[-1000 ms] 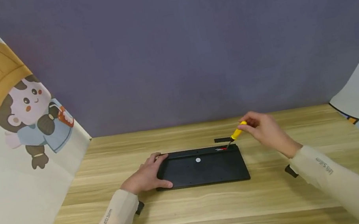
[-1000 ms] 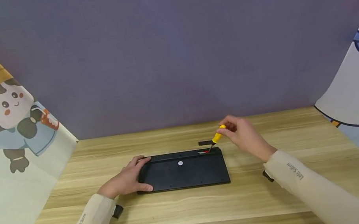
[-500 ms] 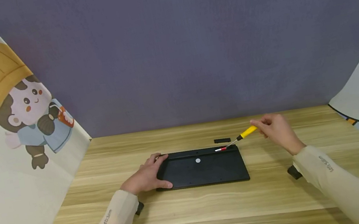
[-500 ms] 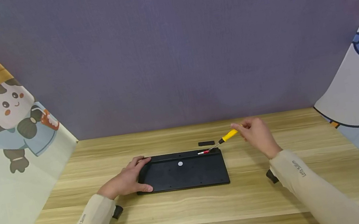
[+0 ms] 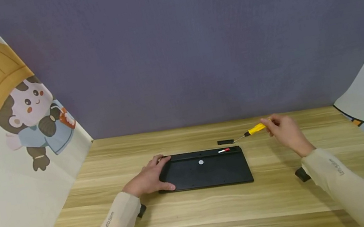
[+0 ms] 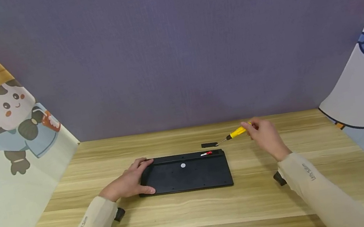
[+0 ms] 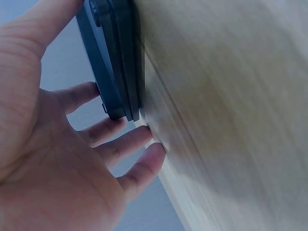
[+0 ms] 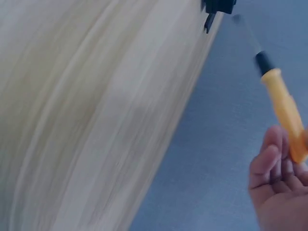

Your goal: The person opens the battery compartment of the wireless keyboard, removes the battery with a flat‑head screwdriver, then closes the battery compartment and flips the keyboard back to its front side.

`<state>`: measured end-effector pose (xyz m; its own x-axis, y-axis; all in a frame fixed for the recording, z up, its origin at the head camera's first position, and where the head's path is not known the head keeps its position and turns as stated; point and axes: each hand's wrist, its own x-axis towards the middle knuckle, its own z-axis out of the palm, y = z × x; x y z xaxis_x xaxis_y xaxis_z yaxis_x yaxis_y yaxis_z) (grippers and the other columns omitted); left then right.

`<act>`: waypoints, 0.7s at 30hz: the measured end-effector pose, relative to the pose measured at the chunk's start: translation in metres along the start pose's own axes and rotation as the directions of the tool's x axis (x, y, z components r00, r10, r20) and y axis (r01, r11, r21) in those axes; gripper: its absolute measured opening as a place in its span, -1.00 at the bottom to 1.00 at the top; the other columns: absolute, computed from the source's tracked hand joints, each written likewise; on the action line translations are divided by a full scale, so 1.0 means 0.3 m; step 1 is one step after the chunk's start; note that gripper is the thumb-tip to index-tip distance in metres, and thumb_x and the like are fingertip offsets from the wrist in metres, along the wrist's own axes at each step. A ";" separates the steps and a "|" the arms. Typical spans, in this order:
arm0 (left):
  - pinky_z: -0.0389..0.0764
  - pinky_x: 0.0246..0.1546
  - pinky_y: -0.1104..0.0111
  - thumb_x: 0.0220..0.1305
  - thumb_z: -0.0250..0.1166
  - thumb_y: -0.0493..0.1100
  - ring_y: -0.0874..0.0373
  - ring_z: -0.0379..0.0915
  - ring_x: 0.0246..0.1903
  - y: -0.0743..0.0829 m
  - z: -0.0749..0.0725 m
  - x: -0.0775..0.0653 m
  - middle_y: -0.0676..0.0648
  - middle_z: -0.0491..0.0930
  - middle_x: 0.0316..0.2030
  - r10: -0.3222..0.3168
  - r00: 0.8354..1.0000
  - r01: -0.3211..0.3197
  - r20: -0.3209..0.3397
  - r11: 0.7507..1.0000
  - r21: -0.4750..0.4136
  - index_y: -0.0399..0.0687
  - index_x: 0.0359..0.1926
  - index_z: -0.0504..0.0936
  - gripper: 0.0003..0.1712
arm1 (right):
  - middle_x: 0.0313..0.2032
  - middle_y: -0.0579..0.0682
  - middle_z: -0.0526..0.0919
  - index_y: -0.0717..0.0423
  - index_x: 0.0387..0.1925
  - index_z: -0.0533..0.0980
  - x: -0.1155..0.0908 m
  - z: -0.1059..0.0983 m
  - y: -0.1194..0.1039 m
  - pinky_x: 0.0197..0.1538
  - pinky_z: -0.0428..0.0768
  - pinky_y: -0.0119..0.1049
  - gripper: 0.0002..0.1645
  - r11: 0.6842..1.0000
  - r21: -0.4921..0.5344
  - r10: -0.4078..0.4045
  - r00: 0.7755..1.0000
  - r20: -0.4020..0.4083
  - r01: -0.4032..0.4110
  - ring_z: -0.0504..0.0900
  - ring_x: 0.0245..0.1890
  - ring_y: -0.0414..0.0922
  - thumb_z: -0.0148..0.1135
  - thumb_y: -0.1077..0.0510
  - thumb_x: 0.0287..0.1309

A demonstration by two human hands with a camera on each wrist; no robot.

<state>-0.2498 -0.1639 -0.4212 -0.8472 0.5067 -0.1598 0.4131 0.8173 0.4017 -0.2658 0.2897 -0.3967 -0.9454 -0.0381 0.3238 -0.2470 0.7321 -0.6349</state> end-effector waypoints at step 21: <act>0.17 0.16 -0.12 -0.04 0.42 0.25 -0.18 -0.07 0.35 0.003 0.000 -0.002 -0.20 -0.06 0.41 0.017 1.000 -0.017 -0.012 1.000 -0.017 0.07 0.47 0.04 0.14 | -0.60 -0.07 0.52 0.15 -0.54 0.50 -0.087 0.021 -0.004 -0.50 0.41 -0.21 -0.79 0.961 -0.277 0.044 0.991 0.129 -0.007 0.41 -0.64 -0.15 0.43 0.22 -0.06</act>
<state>-0.2490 -0.1635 -0.4207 -0.8440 0.5171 -0.1424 0.4218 0.8038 0.4195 -0.2421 0.2857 -0.4088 -0.9750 -0.0932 0.2018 -0.1718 0.8919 -0.4183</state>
